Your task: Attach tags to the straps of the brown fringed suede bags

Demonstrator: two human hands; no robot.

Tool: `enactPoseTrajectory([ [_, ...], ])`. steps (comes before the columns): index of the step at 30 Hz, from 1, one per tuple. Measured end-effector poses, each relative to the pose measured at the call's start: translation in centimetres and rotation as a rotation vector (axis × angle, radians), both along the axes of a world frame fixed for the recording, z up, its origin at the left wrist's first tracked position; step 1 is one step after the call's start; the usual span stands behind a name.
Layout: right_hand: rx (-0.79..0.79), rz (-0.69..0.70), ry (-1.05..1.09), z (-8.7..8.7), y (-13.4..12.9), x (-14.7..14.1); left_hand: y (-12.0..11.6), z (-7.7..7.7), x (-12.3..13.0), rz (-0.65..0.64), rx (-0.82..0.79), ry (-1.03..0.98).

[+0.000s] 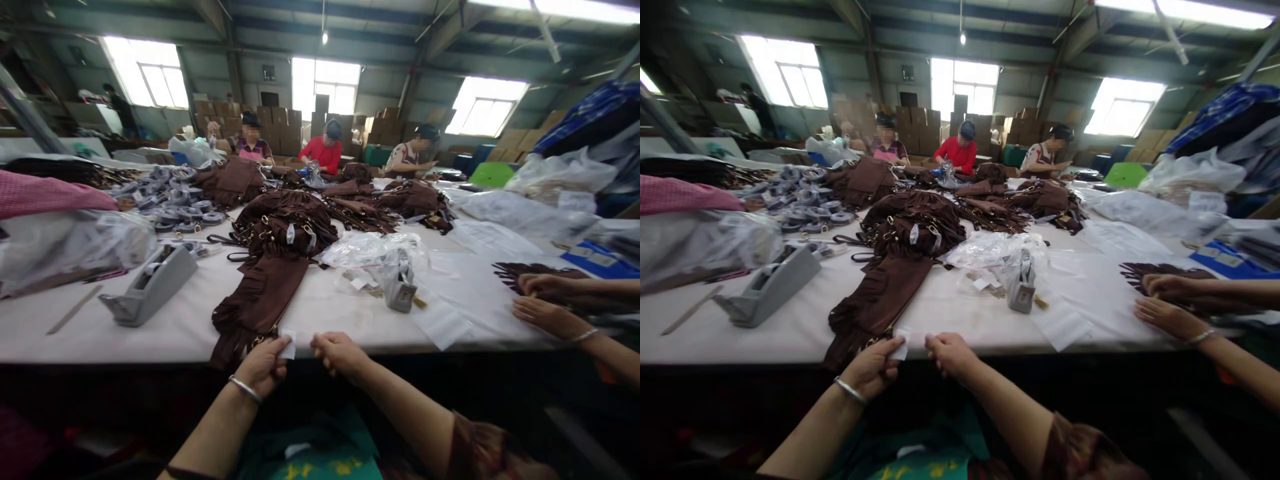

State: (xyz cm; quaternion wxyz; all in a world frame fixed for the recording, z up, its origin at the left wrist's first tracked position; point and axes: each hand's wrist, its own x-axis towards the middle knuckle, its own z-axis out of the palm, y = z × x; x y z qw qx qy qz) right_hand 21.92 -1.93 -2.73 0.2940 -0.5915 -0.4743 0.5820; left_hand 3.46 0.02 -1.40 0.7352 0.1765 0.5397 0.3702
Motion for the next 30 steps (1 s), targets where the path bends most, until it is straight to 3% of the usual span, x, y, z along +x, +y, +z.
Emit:
enactPoseTrajectory([
  [3,-0.072,-0.016,0.015,0.4,2.2,-4.3,-0.4,-0.4,-0.2,-0.047,0.032,0.021],
  [6,-0.059,-0.094,0.016,0.9,3.6,-6.0,-0.8,-0.7,-0.5,-0.061,0.072,0.062],
  [10,0.022,-0.169,0.048,0.6,3.6,-5.6,-1.7,-0.5,-1.0,-0.039,0.106,0.007],
  [15,0.116,-0.11,0.026,0.3,1.6,-4.2,-2.8,-0.1,-2.5,-0.054,0.023,0.023],
  [20,0.109,-0.025,0.067,0.4,-0.4,-4.2,-3.2,0.1,-3.8,-0.084,-0.043,-0.09],
  [23,0.1,-0.001,0.058,0.1,-1.3,-4.6,-3.3,0.4,-4.0,-0.087,-0.027,-0.04],
  [26,0.109,-0.005,0.063,-0.2,-2.0,-4.8,-3.3,0.7,-3.9,-0.094,-0.012,-0.012],
  [30,0.094,-0.057,0.119,-0.6,-2.5,-4.6,-2.9,0.7,-3.6,-0.114,-0.118,-0.161],
])
